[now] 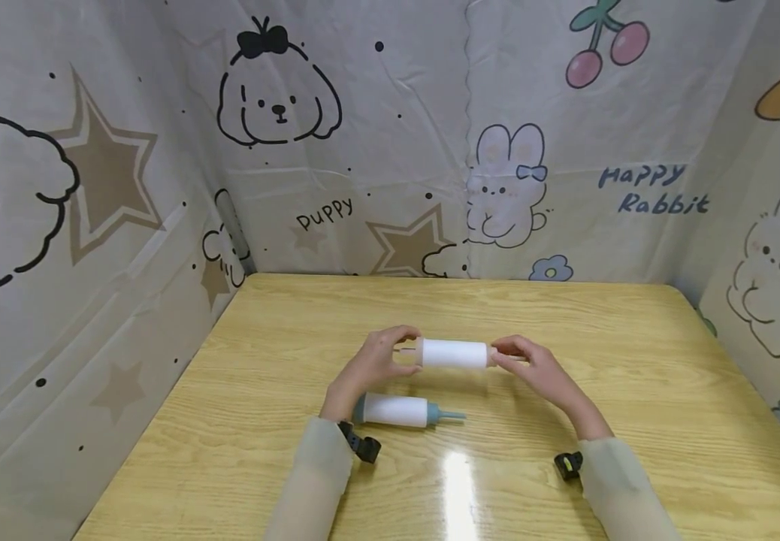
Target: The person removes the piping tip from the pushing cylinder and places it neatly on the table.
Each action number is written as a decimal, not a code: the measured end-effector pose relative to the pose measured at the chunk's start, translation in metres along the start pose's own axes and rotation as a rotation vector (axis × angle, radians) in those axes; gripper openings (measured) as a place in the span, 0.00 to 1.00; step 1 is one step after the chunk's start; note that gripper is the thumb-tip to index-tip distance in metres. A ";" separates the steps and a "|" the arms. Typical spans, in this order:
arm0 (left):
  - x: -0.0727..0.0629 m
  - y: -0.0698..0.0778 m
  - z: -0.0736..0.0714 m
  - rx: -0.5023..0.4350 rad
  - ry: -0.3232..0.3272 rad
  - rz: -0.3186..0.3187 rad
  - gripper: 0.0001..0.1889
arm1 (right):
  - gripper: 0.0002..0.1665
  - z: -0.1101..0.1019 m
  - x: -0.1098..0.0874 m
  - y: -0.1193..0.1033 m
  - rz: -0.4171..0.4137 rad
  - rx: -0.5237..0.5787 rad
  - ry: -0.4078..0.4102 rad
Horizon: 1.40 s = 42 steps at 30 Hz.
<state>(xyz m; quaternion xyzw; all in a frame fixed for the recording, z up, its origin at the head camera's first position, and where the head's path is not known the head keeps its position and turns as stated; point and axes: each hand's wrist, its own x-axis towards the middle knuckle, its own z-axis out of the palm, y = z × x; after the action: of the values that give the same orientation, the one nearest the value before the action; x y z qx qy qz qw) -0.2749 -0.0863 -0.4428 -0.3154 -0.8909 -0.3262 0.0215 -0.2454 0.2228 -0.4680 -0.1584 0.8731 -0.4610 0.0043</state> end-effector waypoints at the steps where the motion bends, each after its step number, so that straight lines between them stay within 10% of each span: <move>1: 0.000 0.000 0.000 0.000 0.003 0.006 0.28 | 0.22 -0.001 0.000 0.001 0.018 0.025 -0.015; 14: 0.001 0.000 0.000 0.025 0.002 0.039 0.28 | 0.21 -0.001 0.006 0.005 0.029 0.129 -0.120; 42: 0.000 -0.001 -0.007 -0.026 -0.031 0.017 0.27 | 0.20 0.008 0.007 0.002 -0.230 -0.069 0.109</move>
<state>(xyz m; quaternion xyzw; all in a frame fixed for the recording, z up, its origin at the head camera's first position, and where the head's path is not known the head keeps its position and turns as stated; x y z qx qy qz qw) -0.2767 -0.0913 -0.4381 -0.3280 -0.8841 -0.3327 0.0064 -0.2512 0.2156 -0.4733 -0.2325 0.8634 -0.4361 -0.1014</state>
